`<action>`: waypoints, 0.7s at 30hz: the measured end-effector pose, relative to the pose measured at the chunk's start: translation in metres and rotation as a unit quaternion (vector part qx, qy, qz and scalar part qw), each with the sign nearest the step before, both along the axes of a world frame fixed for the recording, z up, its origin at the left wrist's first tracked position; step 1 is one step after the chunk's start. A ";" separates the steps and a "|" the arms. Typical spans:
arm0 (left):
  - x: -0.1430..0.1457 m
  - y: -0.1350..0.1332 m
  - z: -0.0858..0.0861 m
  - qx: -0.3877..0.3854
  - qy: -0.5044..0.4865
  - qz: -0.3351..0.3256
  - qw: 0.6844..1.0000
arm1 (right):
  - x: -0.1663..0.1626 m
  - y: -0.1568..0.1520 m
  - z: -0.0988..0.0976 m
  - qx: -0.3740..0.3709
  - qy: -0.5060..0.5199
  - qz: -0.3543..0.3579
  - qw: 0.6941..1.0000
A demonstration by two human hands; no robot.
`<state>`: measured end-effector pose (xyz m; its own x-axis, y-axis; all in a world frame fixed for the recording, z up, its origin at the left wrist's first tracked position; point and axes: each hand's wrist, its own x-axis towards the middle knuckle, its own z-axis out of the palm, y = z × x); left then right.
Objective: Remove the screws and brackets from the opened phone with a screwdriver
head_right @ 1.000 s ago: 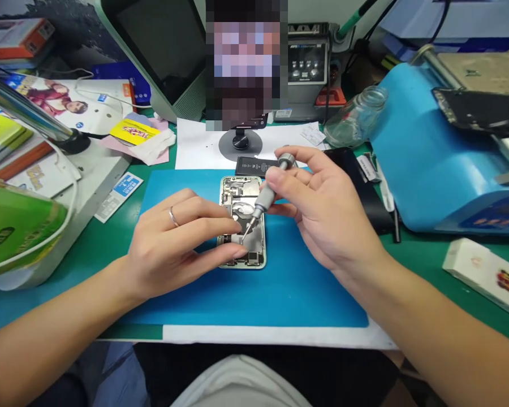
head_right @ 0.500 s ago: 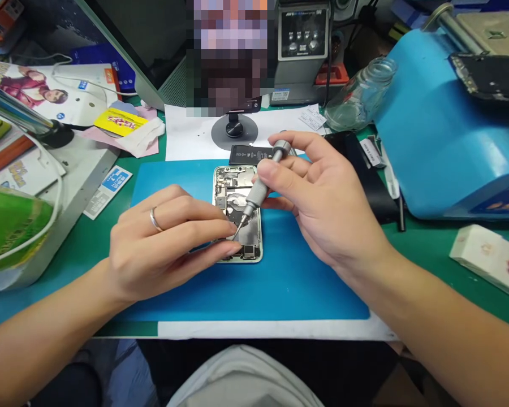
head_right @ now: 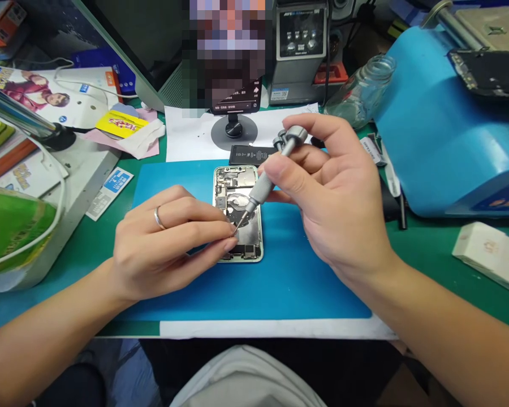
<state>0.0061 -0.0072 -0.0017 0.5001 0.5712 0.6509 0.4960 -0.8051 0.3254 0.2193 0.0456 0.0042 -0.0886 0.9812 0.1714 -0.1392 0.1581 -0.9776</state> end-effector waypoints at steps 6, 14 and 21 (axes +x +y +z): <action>0.001 -0.001 0.002 0.003 -0.009 0.016 1.000 | -0.001 -0.003 0.001 0.035 -0.013 -0.018 0.999; 0.000 -0.001 0.002 0.001 -0.010 0.021 1.000 | -0.002 -0.005 0.001 0.045 -0.012 -0.034 0.998; 0.000 -0.001 0.002 0.001 -0.011 0.027 1.000 | -0.001 -0.006 0.000 0.034 -0.011 -0.043 0.998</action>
<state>0.0065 -0.0079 0.0002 0.4532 0.5957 0.6631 0.5316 -0.7777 0.3355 0.2185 0.0392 0.0041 -0.0101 0.9718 0.2358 -0.1001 0.2336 -0.9672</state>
